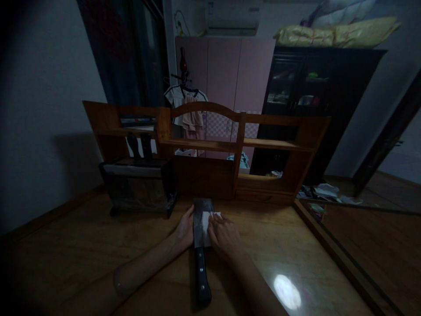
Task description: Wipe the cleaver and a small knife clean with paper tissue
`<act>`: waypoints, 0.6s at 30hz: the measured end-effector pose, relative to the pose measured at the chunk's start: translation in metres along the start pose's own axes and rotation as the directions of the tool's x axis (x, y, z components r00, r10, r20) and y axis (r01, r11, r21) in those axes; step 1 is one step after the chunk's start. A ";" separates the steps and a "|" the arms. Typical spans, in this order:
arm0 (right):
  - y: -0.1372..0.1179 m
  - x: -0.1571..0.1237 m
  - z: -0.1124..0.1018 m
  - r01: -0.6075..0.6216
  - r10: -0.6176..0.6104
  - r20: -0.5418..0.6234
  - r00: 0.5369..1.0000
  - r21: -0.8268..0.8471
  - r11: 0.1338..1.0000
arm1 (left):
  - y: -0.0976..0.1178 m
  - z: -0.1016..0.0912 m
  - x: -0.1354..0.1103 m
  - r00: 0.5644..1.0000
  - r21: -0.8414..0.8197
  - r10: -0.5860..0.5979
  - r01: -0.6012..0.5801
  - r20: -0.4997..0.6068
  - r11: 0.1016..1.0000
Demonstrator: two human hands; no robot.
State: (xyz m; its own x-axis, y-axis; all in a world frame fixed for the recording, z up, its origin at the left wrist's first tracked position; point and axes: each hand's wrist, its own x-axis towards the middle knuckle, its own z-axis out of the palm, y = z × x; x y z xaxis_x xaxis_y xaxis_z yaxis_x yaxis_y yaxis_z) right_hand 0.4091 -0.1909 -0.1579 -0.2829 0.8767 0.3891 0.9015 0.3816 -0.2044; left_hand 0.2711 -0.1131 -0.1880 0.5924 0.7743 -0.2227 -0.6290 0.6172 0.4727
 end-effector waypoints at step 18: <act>-0.004 -0.005 -0.009 -0.040 0.041 0.027 0.999 -0.036 0.999 | -0.001 -0.009 0.007 1.000 -0.002 0.014 -0.014 0.012 1.000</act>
State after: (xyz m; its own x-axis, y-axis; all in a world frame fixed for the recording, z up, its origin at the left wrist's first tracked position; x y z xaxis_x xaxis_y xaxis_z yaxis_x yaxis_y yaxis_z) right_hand 0.4098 -0.1997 -0.1509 -0.2549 0.8992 0.3557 0.9233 0.3356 -0.1869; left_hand 0.2712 -0.1070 -0.1979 0.5900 0.7808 -0.2057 -0.6379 0.6069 0.4741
